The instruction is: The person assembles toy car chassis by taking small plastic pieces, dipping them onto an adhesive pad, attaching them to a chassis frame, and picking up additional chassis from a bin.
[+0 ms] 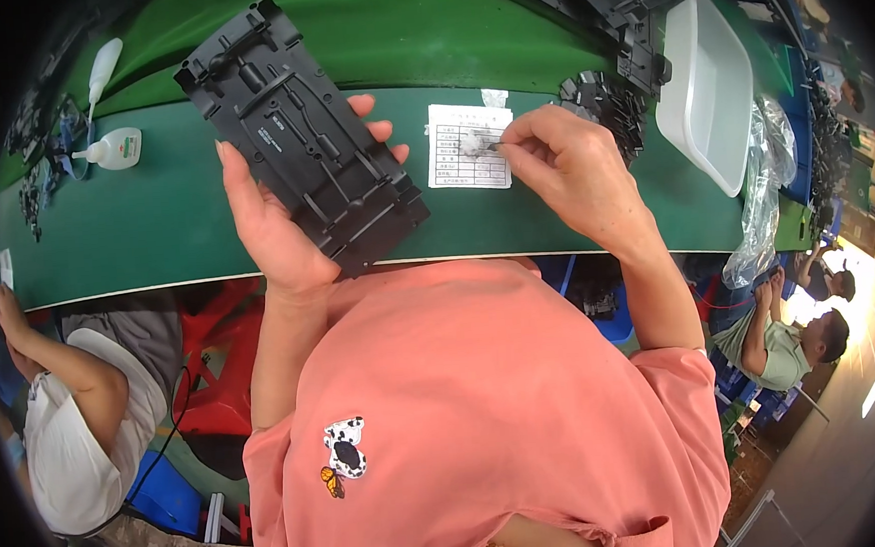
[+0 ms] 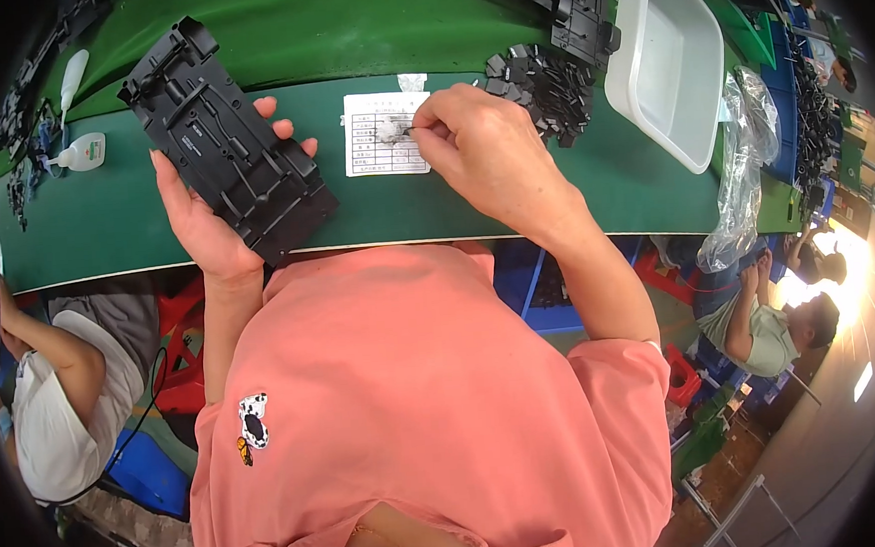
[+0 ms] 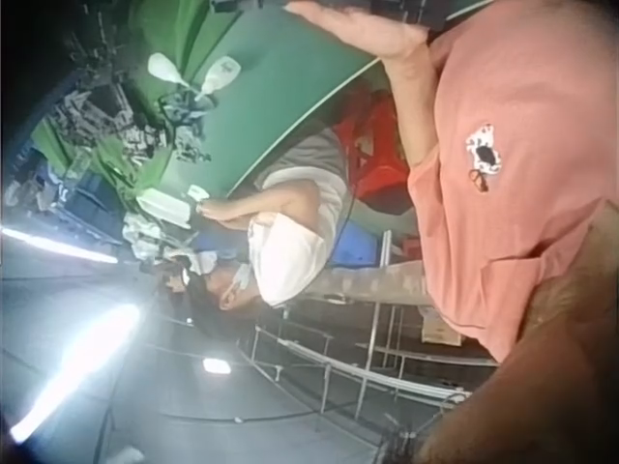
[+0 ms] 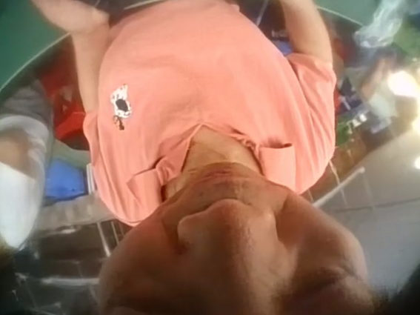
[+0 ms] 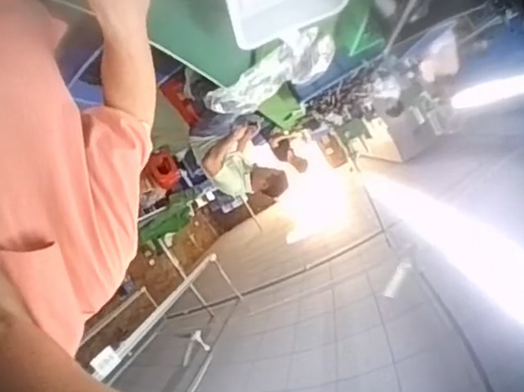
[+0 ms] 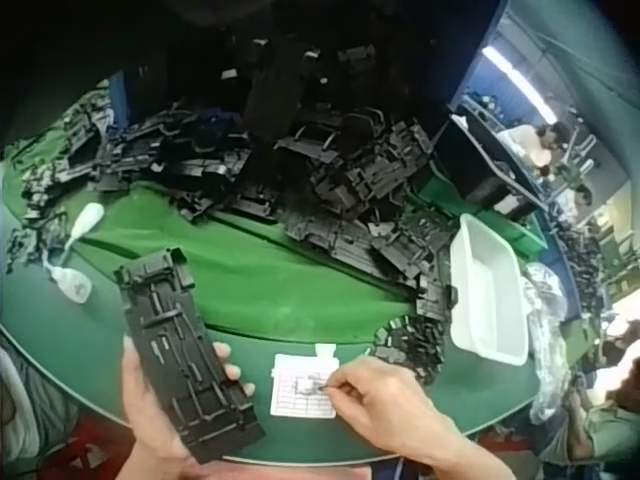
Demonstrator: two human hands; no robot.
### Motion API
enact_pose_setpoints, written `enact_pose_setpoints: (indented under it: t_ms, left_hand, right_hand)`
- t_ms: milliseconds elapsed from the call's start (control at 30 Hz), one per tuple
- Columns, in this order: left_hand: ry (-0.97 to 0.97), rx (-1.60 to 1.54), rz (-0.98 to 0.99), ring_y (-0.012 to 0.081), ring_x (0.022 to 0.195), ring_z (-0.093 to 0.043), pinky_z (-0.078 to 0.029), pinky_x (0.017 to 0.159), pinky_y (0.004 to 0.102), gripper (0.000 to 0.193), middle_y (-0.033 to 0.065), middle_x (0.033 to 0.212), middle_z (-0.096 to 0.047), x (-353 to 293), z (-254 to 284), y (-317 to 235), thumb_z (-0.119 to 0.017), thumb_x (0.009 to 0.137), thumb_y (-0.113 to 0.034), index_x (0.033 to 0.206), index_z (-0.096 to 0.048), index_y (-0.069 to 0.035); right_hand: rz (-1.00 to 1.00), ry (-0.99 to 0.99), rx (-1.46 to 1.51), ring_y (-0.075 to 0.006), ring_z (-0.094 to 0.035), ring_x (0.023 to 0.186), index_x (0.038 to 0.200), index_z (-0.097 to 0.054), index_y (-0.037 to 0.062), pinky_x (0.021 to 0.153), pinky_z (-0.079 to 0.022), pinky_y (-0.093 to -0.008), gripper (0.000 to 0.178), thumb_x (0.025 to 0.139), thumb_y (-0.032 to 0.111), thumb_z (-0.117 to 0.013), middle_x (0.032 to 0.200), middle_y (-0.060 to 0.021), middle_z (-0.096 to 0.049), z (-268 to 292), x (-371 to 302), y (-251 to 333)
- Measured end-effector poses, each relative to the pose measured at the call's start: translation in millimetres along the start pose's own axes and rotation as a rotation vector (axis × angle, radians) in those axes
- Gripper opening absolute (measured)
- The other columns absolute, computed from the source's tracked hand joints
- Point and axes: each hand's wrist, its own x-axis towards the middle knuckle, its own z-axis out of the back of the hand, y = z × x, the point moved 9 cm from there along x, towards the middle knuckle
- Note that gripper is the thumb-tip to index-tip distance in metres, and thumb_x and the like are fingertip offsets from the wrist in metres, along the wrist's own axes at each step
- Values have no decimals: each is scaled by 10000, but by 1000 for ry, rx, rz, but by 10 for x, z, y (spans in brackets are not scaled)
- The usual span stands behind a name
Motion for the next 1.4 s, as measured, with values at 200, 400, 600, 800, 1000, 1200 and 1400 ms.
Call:
enact_pose_setpoints:
  t_ms: [200, 400, 600, 800, 1000, 1200, 1400]
  left_hand:
    - [-3, -24, 11, 359, 1059, -568, -444, 934, 583, 744, 257, 1287, -475, -3, 2, 13, -205, 947, -605, 1400, -329, -27]
    - [-11, -39, 9, 359, 1051, -575, -450, 927, 583, 748, 256, 1283, -480, -5, -10, 18, -211, 947, -605, 1400, -323, -21]
    - [-74, -4, 1, 327, 1015, -598, -506, 880, 506, 796, 238, 1220, -528, 4, -6, -2, -204, 931, -633, 1318, -417, 29]
    - [-73, 15, -2, 328, 1019, -596, -509, 876, 505, 789, 235, 1219, -530, 2, -18, 3, -200, 935, -627, 1315, -421, 28]
    - [-73, 59, 6, 329, 1023, -592, -507, 875, 508, 783, 229, 1221, -530, -4, -16, 18, -193, 937, -624, 1317, -421, 22]
    - [-44, 29, 19, 335, 1043, -577, -487, 895, 523, 767, 225, 1228, -526, 12, -58, 4, -201, 940, -620, 1334, -404, 6]
    - [-81, 25, 54, 346, 1090, -553, -453, 938, 559, 703, 240, 1308, -476, -1, -136, 17, -253, 956, -570, 1386, -346, -22]
  right_hand:
    - [51, -14, -96, -194, -607, 663, 898, -633, -10, 600, -490, -295, 105, 815, 55, -638, 803, -100, -623, -57, 66, -46]
    - [199, -126, -112, -309, -595, 696, 846, -611, 4, 613, -491, -388, 57, 799, 37, -619, 779, -135, -589, 7, 63, 93]
    - [430, -112, -316, -286, -599, 758, 896, -621, 7, 645, -501, -363, 134, 769, -8, -661, 840, -108, -591, -80, -89, 269]
    - [469, -94, -312, -285, -597, 746, 900, -623, 4, 653, -500, -348, 143, 764, -13, -663, 835, -119, -594, -63, -170, 304]
    - [-271, -97, 600, -64, -497, 621, 874, -634, -1, 531, -381, -206, 88, 852, 81, -657, 709, 18, -559, 39, -58, -244]
    - [-484, -14, 1140, -82, -435, 566, 825, -594, 8, 494, -326, -222, 83, 847, 70, -646, 664, -8, -513, -150, -132, -330]
    - [-469, 50, 1291, -65, -481, 581, 862, -616, -8, 512, -360, -206, 82, 843, 64, -649, 695, -12, -560, -236, -196, -282]
